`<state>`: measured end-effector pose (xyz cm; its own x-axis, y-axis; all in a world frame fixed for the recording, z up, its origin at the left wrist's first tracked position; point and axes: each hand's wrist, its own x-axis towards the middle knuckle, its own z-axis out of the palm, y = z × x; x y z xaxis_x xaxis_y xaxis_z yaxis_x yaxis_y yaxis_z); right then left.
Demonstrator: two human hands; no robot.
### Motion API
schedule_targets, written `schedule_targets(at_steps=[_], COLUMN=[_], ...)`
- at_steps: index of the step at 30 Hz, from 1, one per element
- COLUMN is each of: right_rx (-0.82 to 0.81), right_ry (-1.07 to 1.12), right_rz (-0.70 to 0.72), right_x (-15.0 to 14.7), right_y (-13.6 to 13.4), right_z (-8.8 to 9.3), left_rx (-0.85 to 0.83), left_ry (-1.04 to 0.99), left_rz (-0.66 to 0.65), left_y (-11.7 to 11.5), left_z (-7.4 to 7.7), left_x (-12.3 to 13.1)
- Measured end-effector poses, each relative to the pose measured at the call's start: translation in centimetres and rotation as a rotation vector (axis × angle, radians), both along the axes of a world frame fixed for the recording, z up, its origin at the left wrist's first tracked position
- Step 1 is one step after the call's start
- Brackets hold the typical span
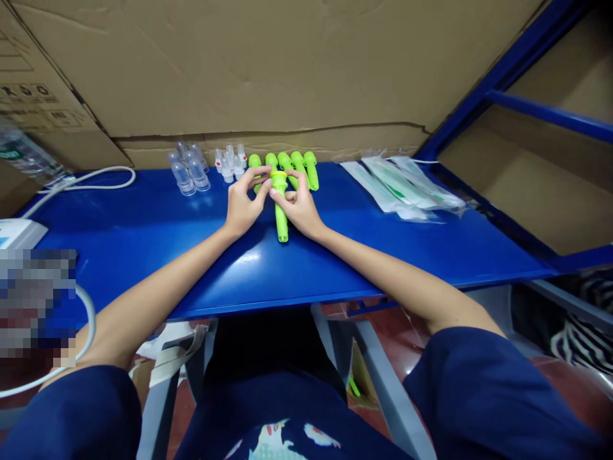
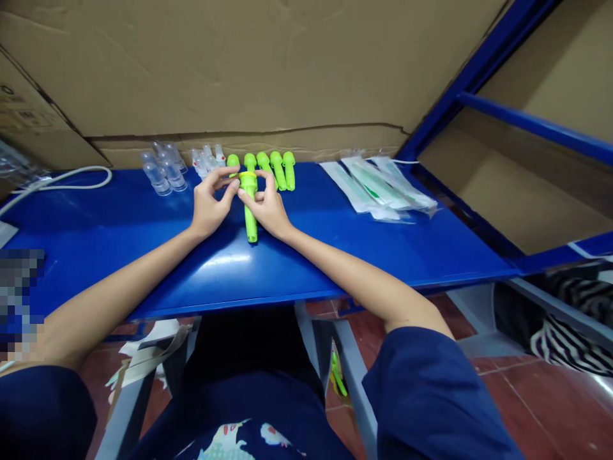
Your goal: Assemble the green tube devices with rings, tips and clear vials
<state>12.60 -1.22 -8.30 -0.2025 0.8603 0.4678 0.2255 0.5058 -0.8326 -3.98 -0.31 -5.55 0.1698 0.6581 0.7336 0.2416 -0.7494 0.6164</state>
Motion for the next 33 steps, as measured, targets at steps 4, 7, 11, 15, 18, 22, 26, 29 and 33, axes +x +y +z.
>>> schedule_targets(at_steps=[4,7,11,15,18,22,26,29,33], right_rx=[-0.033,-0.018,0.008,0.008,0.009,0.002,-0.006,-0.002,-0.016], right_ry=[0.045,0.006,-0.015,-0.005,0.0,0.017,0.029,0.032,0.043], right_rz=[-0.002,0.036,0.014,-0.004,-0.011,-0.01,-0.006,-0.007,0.003], right_x=[-0.3,-0.5,-0.5,-0.5,-0.4,-0.4,-0.4,-0.3,-0.4], right_y=[-0.7,-1.2,-1.6,-1.8,-1.7,-1.6,-1.5,-1.4,-1.5], right_z=[0.6,0.9,1.2,1.4,1.5,1.4,1.2,1.1,0.9], left_rx=[0.018,-0.011,-0.056,-0.083,-0.095,-0.094,-0.117,-0.107,-0.097], left_ry=[0.055,0.095,0.101,0.089,0.075,0.063,0.059,0.044,0.04], left_rz=[0.019,0.028,0.008,0.011,0.008,0.018,0.04,0.036,0.066], left_y=[0.5,0.5,0.3,0.3,0.3,0.3,0.2,0.1,-0.3], left_z=[0.1,0.5,0.9,1.0,0.8,0.7,0.6,0.6,0.7], left_x=[-0.6,-1.0,-1.3,-1.2,-1.1,-1.0,-0.8,-0.7,-0.6])
